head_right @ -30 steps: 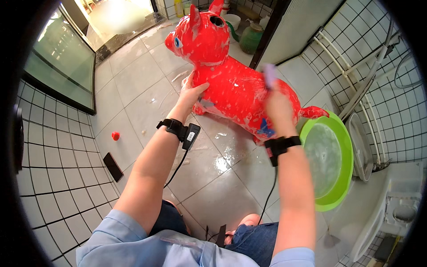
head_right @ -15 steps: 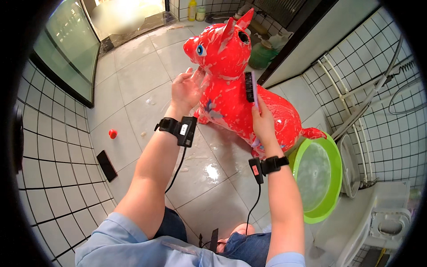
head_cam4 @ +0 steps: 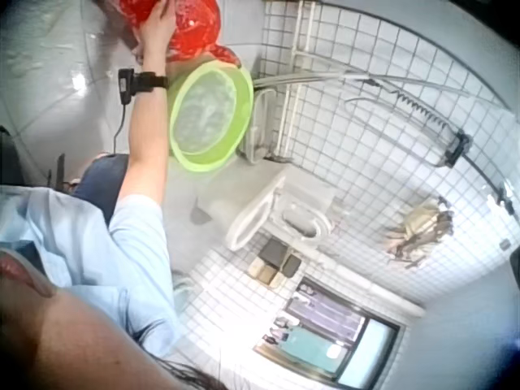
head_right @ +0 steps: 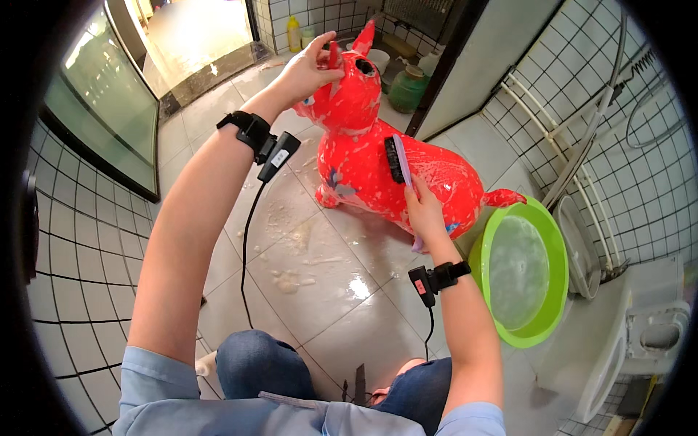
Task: The person scrubs a red inflatable toy with a brush and soapy water.
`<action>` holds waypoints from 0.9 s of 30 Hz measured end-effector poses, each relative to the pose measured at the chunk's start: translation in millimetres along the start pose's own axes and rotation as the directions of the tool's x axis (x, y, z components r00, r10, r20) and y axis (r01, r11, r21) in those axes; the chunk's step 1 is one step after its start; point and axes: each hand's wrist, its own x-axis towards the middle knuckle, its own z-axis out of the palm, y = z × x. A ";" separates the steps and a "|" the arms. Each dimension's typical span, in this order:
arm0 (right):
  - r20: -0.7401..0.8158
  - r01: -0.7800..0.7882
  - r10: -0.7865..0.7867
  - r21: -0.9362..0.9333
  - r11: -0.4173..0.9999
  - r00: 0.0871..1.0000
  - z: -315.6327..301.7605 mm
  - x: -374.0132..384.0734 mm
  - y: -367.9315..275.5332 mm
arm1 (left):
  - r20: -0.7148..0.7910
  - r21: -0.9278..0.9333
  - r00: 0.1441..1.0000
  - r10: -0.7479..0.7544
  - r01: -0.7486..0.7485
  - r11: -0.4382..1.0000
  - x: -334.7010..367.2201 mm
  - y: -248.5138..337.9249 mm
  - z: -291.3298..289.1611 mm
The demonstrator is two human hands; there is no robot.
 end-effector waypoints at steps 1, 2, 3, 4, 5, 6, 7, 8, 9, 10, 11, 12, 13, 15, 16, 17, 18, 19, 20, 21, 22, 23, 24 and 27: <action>0.039 -0.076 0.073 0.086 0.993 0.997 4.2 1.1 13.1 | 0.045 0.136 0.999 0.013 -0.019 0.991 -1.9 4.9 -1.9; 0.079 -0.158 0.147 0.160 0.974 0.986 4.6 -0.9 26.1 | 0.092 0.258 0.995 0.023 -0.046 0.965 -6.5 15.7 -1.3; 0.075 -0.112 0.104 0.115 0.987 0.992 1.1 0.2 40.0 | 0.072 0.320 0.997 0.032 -0.054 0.946 -12.0 27.2 0.7; 0.070 -0.067 0.062 0.070 0.995 0.996 -4.2 2.1 54.4 | 0.054 0.379 0.997 0.046 -0.063 0.923 -19.0 40.9 3.7; 0.081 -0.027 0.024 0.032 0.999 0.996 -1.5 -3.5 56.8 | 0.040 0.445 0.998 0.047 -0.060 0.893 -27.9 50.5 4.8; 0.069 -0.001 0.004 -0.034 0.999 0.998 0.5 -12.1 59.0 | 0.061 0.447 0.997 0.049 -0.071 0.892 -33.0 59.0 2.8; 0.069 0.026 -0.019 -0.096 0.995 0.997 -2.6 -26.4 42.7 | 0.079 0.455 0.996 0.042 -0.073 0.887 -40.0 66.3 -3.3; 0.057 0.053 -0.044 -0.169 0.984 0.997 -6.7 -36.9 35.6 | 0.094 0.452 0.994 0.047 -0.085 0.888 -44.4 75.8 -6.6; 0.061 0.078 -0.063 -0.296 0.952 0.996 -3.6 -46.9 44.8 | 0.144 0.475 0.989 0.043 -0.107 0.873 -52.0 85.8 -8.6; 0.052 0.148 -0.139 -0.349 0.925 0.989 -8.9 -51.2 62.9 | 0.155 0.429 0.975 0.159 -0.211 0.878 -60.1 89.7 -3.8; 0.054 0.222 -0.219 -0.391 0.893 0.974 -11.4 -53.4 82.2 | 0.161 0.392 0.950 0.266 -0.309 0.867 -69.9 93.5 -3.9; 0.058 0.290 -0.295 -0.434 0.853 0.954 -16.5 -55.0 101.1 | 0.163 0.349 0.914 0.371 -0.405 0.845 -78.6 96.0 -3.1; -0.016 0.478 -0.545 -0.460 0.748 0.838 -17.0 -50.8 108.6 | 0.194 0.332 0.926 0.325 -0.373 0.866 -90.6 97.3 -5.0; 0.103 0.376 -0.374 -0.474 0.796 0.922 -18.5 -51.9 109.4 | 0.251 0.301 0.943 0.217 -0.289 0.909 -120.7 94.1 -12.1; 0.109 0.407 -0.408 -0.481 0.776 0.907 -18.3 -49.4 111.5 | 0.273 0.289 0.946 0.177 -0.256 0.922 -128.6 95.6 -16.7; 0.114 0.380 -0.371 -0.461 0.802 0.922 -19.0 -48.4 109.9 | 0.312 0.344 0.932 0.185 -0.292 0.892 -134.0 96.0 -20.0; 0.119 0.350 -0.332 -0.443 0.825 0.936 -20.6 -48.5 107.8 | 0.308 0.410 0.920 0.244 -0.359 0.838 -135.9 93.1 -22.0; 0.125 0.322 -0.298 -0.425 0.846 0.946 -20.8 -50.7 105.3 | 0.305 0.475 0.902 0.305 -0.422 0.772 -136.7 90.4 -25.0; 0.081 0.244 -0.230 -0.314 0.918 0.970 -15.6 -55.4 98.8 | 0.308 0.533 0.878 0.367 -0.479 0.698 -136.5 85.6 -26.8; 0.044 0.161 -0.155 -0.195 0.968 0.987 -4.7 -59.5 89.4 | 0.350 0.346 0.909 0.229 -0.352 0.870 -135.1 73.1 -28.1; 0.019 0.078 -0.077 -0.068 0.995 0.997 8.3 -62.7 78.6 | 0.374 0.341 0.907 0.194 -0.329 0.881 -132.8 70.4 -29.9; 0.088 0.051 -0.058 0.075 0.996 0.994 28.6 -68.0 57.2 | 0.397 0.353 0.905 0.153 -0.304 0.885 -131.4 71.7 -35.0; 0.158 0.005 -0.039 0.209 0.978 0.987 47.2 -73.9 35.7 | 0.419 0.359 0.901 0.117 -0.283 0.890 -129.2 72.4 -38.5; 0.149 -0.080 0.011 0.464 0.882 0.989 95.0 -94.8 -26.0 | 0.352 0.432 0.928 0.117 -0.272 0.860 -132.6 71.1 -30.6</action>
